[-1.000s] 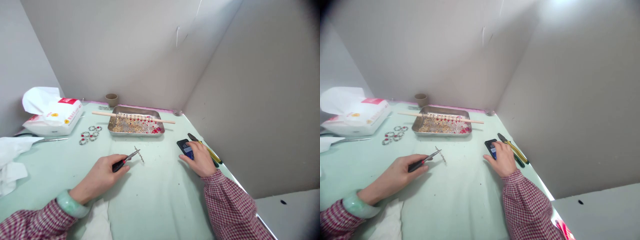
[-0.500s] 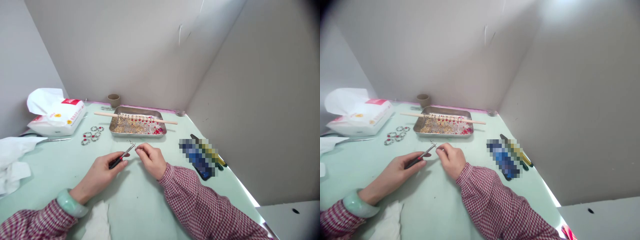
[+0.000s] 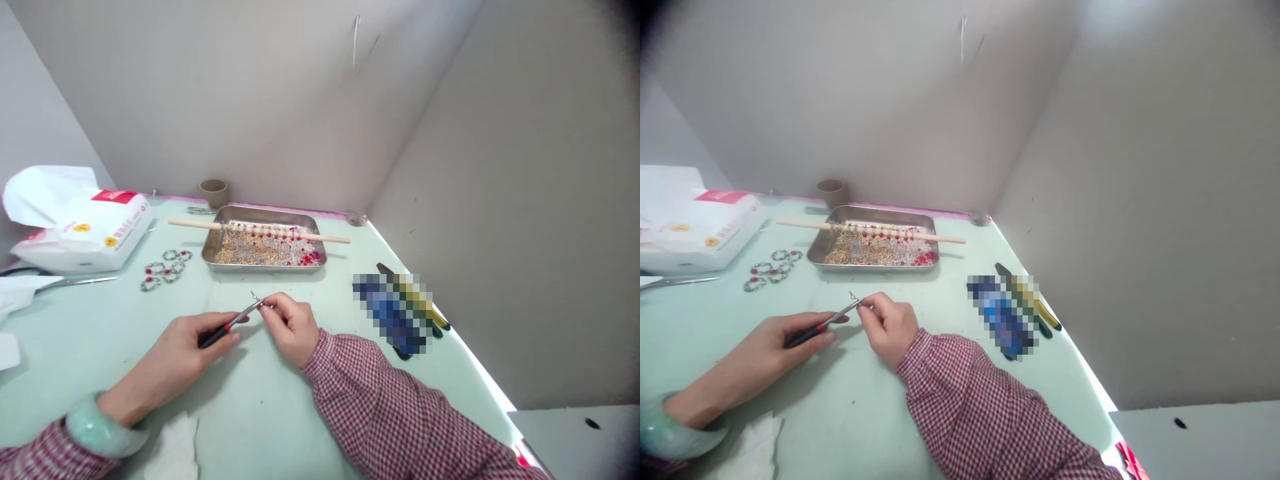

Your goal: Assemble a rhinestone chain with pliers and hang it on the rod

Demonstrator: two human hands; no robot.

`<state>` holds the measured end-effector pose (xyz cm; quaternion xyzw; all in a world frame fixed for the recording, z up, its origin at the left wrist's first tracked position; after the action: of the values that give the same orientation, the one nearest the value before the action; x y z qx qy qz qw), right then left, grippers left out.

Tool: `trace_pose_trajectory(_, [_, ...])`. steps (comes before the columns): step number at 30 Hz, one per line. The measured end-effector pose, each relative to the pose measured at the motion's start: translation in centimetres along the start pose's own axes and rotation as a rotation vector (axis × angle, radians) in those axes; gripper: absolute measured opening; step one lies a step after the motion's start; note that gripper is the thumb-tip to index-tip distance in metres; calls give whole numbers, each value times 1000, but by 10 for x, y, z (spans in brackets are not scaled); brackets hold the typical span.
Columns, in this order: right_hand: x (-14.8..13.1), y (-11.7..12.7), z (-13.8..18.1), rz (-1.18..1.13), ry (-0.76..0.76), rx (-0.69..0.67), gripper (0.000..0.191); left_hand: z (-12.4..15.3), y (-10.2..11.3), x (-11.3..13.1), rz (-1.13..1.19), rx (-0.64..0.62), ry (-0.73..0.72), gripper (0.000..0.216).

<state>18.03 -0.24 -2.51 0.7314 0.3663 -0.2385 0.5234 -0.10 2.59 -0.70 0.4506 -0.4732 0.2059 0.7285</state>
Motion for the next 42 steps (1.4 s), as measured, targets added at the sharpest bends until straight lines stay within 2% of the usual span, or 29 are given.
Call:
trace_pose_trajectory(3, [3,0,-1,-80,-10,-20,17,-1,1,-3,15,-41,13,42])
trace_pose_trajectory(8, [8,-5,-2,-169,-92,-81,19,0,-3,0,-73,24,-27,42])
trace_pose_trajectory(19, [6,-3,-1,-134,-48,-51,20,4,-8,10,-107,108,-171,33])
trace_pose_trajectory(24, [8,-3,-1,-109,-33,-52,20,4,-8,12,-97,78,-161,28])
trace_pose_trajectory(29, [4,2,2,44,13,-46,20,4,-7,12,-94,85,-163,29])
trace_pose_trajectory(32, [0,12,11,190,64,-18,24,4,-7,10,-87,101,-169,33])
trace_pose_trajectory(35, [-1,30,27,332,74,91,26,3,-7,8,-108,120,-163,37])
trace_pose_trajectory(39, [11,68,53,518,31,280,28,1,-8,7,-170,123,-161,38])
trace_pose_trajectory(42, [30,104,72,769,-59,391,32,2,-8,7,-193,129,-162,39])
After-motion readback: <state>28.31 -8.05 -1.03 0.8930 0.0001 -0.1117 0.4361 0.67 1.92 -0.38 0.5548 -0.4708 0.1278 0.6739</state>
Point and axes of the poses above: each hand's wrist, its own z-axis away from the middle knuckle, its own y-axis out of the back of the hand, x = y × z, the point moved 2 cm from there along -z, towards the middle knuckle, and after that the axes turned 9 degrees about z, right-handed, at the moved point
